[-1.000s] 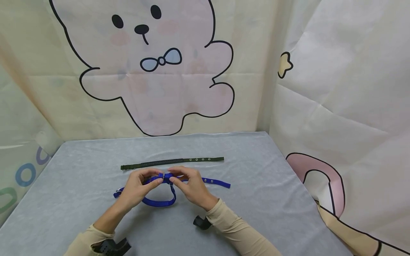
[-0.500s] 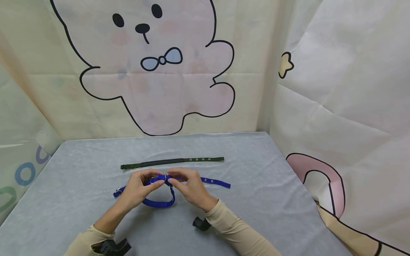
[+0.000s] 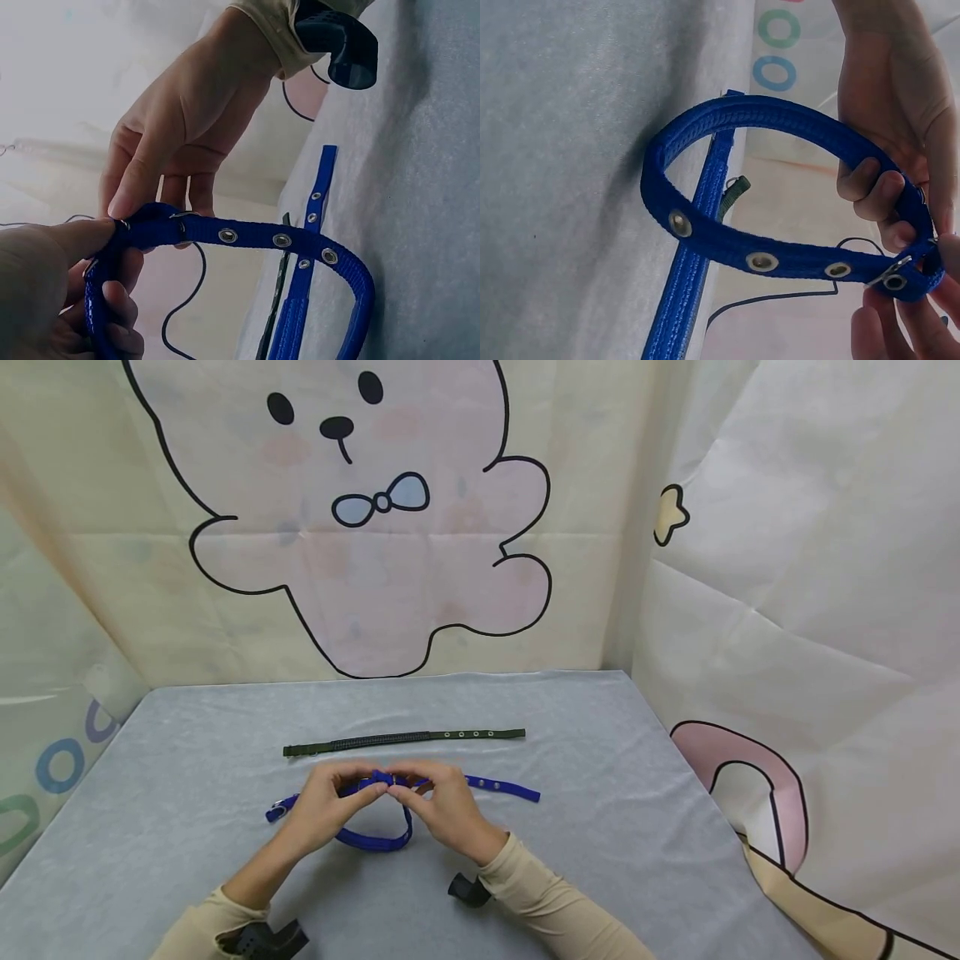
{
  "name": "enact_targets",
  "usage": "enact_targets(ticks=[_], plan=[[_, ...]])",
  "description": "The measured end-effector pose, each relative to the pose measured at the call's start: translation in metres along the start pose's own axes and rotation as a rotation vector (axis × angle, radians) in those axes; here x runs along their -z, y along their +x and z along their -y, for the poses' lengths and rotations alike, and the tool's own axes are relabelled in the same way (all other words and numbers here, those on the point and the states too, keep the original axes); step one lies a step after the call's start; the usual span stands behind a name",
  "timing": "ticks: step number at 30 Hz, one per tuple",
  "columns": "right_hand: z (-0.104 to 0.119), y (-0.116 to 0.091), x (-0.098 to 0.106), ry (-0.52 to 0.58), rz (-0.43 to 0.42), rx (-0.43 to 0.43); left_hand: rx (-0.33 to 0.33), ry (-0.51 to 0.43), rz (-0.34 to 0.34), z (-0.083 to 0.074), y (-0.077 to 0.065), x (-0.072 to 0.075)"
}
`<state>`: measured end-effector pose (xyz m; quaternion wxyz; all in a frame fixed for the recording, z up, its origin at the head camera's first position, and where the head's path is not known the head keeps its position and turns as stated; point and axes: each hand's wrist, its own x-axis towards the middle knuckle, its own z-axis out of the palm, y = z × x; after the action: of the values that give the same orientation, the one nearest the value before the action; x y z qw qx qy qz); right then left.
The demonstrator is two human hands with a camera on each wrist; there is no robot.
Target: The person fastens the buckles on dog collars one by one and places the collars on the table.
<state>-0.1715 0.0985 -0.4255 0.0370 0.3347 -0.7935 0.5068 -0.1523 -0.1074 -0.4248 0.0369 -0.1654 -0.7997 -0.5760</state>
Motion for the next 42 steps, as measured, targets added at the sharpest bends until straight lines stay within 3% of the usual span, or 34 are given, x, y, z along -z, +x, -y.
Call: enact_targets(ticks=[8, 12, 20, 30, 42], plan=[[0.0038, 0.0018, 0.0003, 0.004, 0.034, -0.015, 0.039, 0.003, -0.045, -0.0003, 0.0008, 0.0017], [0.0047, 0.0017, -0.0003, 0.010, 0.046, -0.029, 0.024, 0.001, -0.056, 0.0008, 0.0006, 0.0016], [0.0023, 0.0018, -0.0004, 0.053, 0.028, -0.049, -0.006, -0.012, -0.014, 0.0003, -0.0003, 0.0027], [-0.0015, 0.0026, 0.0021, 0.197, 0.024, -0.082, -0.013, -0.046, 0.053, 0.0013, 0.0010, 0.0006], [0.0002, 0.0021, 0.0040, 0.232, 0.022, -0.049, 0.008, 0.002, 0.029, 0.0002, 0.0027, -0.0043]])
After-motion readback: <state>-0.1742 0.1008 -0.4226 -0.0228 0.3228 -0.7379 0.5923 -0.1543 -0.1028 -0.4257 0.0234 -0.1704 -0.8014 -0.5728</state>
